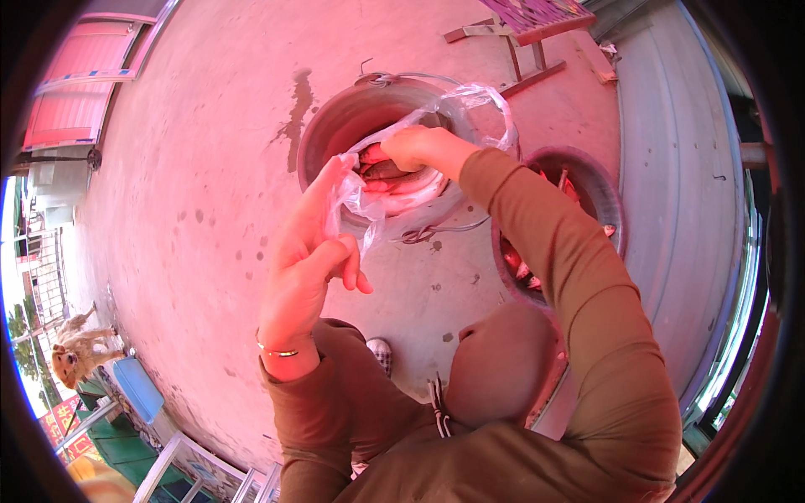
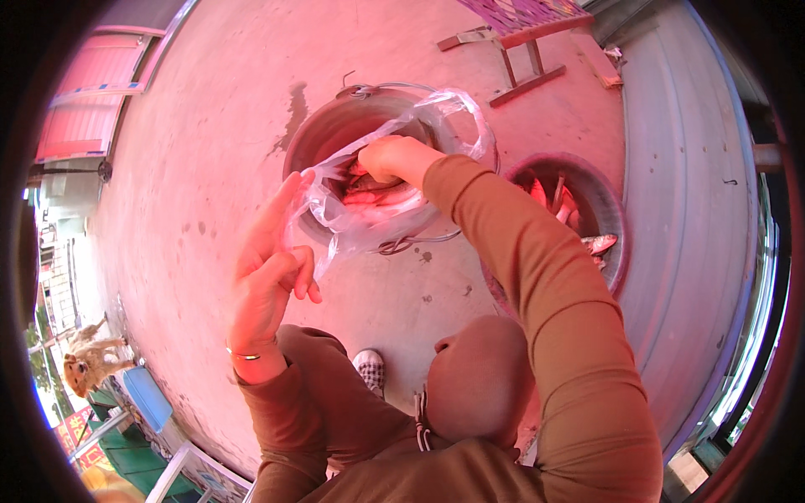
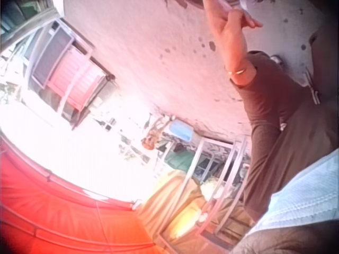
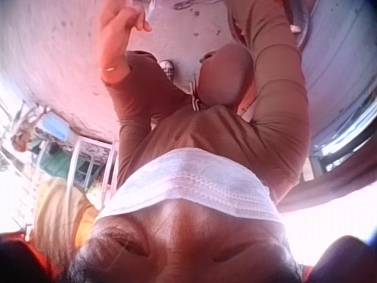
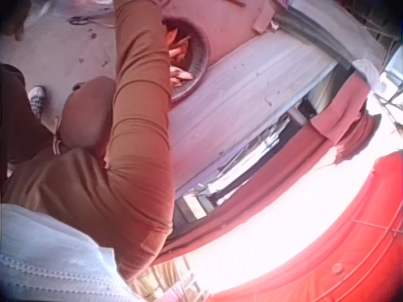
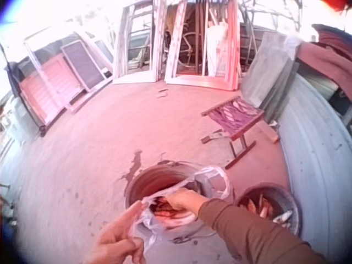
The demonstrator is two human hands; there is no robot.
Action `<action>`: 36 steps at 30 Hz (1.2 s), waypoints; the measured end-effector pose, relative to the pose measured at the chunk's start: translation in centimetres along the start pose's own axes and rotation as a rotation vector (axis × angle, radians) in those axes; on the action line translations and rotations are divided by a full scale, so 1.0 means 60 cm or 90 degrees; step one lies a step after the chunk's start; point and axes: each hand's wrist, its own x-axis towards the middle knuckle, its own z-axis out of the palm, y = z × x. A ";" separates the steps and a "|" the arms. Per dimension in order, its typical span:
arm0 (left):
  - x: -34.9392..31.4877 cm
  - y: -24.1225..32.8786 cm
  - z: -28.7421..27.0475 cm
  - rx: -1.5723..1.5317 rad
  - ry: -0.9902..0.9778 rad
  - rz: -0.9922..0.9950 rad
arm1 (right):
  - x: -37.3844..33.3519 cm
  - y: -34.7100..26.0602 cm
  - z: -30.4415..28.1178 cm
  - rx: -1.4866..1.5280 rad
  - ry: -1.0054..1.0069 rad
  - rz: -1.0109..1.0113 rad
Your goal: The person picks individual fish from a metal bowl and places them into a plastic bag held open with the other hand. After filling the bag, the person carries the bag and an empty bucket through a cluttered workshop area into a dimly lit room and sets them down.
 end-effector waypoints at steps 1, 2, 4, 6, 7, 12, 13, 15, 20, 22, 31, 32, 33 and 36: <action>-0.001 0.001 0.004 0.008 0.018 -0.011 | 0.014 -0.004 0.006 0.012 -0.008 -0.003; -0.003 0.000 0.002 0.009 0.020 0.001 | 0.030 -0.007 0.015 0.024 -0.017 -0.008; 0.000 -0.005 0.002 0.003 0.008 0.026 | 0.072 0.016 0.061 0.086 0.017 -0.025; 0.001 -0.005 -0.001 -0.002 0.006 0.027 | 0.091 0.027 0.092 0.126 0.039 -0.023; 0.001 -0.005 -0.003 -0.003 0.007 0.027 | 0.094 0.030 0.103 0.134 0.045 -0.012; -0.006 -0.008 -0.037 -0.038 -0.015 0.014 | 0.064 -0.001 0.088 0.133 0.087 0.007; -0.006 -0.008 -0.037 -0.042 -0.017 0.016 | 0.059 0.005 0.093 0.123 0.114 -0.002; -0.005 -0.007 -0.039 -0.044 -0.013 0.014 | 0.040 0.001 0.093 0.105 0.166 -0.024; -0.004 -0.005 -0.039 -0.048 -0.009 0.014 | 0.059 0.012 0.125 0.126 0.029 0.037; -0.006 -0.003 -0.044 -0.048 -0.001 0.012 | 0.054 -0.004 0.125 0.115 -0.015 0.027; 0.002 0.000 -0.024 -0.011 0.038 0.017 | 0.059 -0.005 0.125 0.081 -0.047 0.009; 0.002 -0.001 -0.024 -0.010 0.034 0.018 | 0.059 -0.005 0.128 0.077 -0.012 0.006; 0.003 -0.002 -0.025 -0.008 0.031 0.019 | 0.059 -0.006 0.132 0.073 0.022 0.004; 0.002 -0.003 -0.025 -0.009 0.028 0.023 | 0.053 -0.014 0.115 0.077 -0.023 0.018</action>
